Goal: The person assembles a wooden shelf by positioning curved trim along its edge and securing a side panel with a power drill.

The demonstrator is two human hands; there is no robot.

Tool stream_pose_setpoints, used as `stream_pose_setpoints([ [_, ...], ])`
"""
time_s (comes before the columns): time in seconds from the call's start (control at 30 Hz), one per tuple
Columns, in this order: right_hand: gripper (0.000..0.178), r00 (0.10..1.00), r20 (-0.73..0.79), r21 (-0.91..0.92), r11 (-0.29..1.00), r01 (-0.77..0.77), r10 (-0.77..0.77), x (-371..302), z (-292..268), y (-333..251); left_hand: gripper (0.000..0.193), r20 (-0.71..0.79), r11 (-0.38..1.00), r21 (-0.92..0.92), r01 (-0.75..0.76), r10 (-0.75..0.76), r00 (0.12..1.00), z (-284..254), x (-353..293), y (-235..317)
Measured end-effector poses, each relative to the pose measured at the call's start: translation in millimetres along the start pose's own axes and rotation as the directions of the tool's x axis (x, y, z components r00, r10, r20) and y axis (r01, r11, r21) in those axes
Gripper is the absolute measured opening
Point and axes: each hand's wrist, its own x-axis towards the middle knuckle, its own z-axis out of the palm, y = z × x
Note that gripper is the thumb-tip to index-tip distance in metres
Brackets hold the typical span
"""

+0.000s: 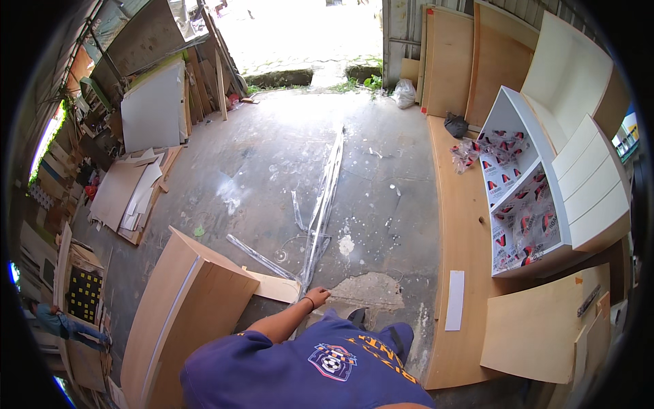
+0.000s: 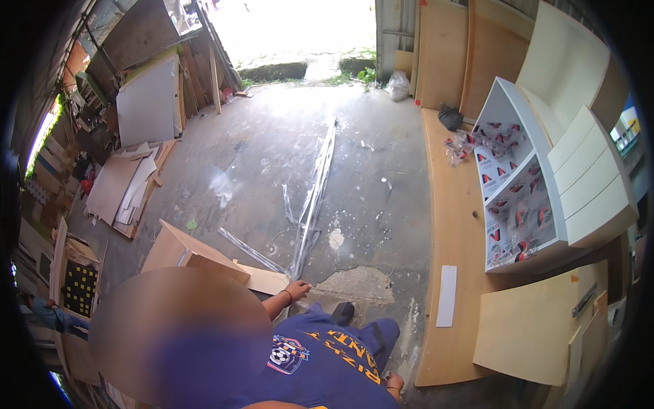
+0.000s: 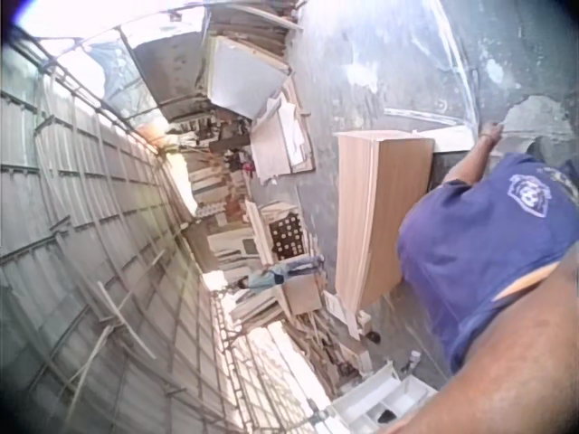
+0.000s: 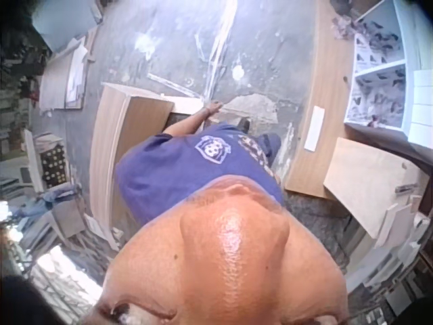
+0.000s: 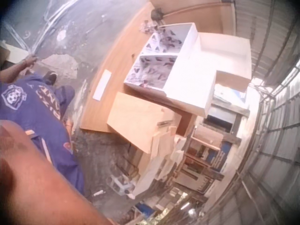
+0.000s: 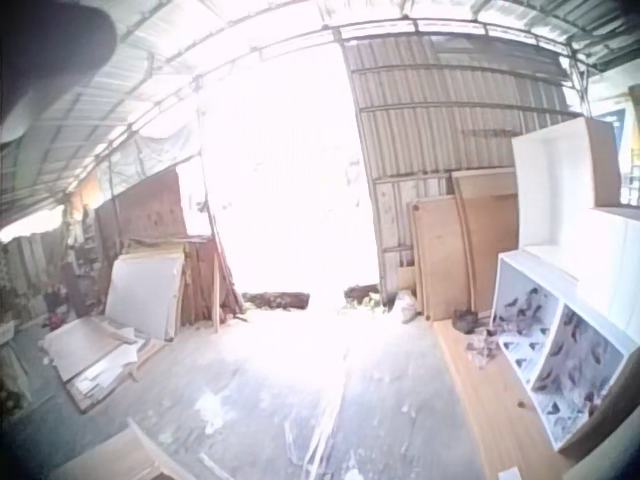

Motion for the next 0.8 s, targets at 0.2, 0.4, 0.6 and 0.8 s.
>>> stream_pose_setpoints([
  [0.2, 0.014, 0.989, 0.107, -0.412, 0.901, 0.136, -0.100, 52.9, 7.3, -114.2, 0.040, -0.114, 0.996, -0.079, 0.053, -0.061, 0.992, -5.1, 73.2, 145.8],
  [0.4, 0.016, 0.990, 0.122, -0.204, 0.974, 0.096, -0.072, 138.1, 7.2, -309.9, 0.043, -0.212, 0.804, 0.474, 0.358, -0.290, 0.933, 44.2, 124.2, 161.6],
  [0.6, 0.018, 0.978, 0.141, -0.019, 0.988, 0.156, -0.152, 190.8, 6.5, -567.2, 0.045, -0.033, 0.899, 0.323, 0.296, -0.301, 0.953, 83.5, 145.1, 280.2],
  [0.8, 0.018, 0.946, 0.049, -0.089, 0.942, 0.323, -0.319, 266.4, 34.0, -748.9, 0.060, 0.342, 0.876, -0.128, 0.466, -0.402, 0.850, 102.1, 260.2, 421.4],
])
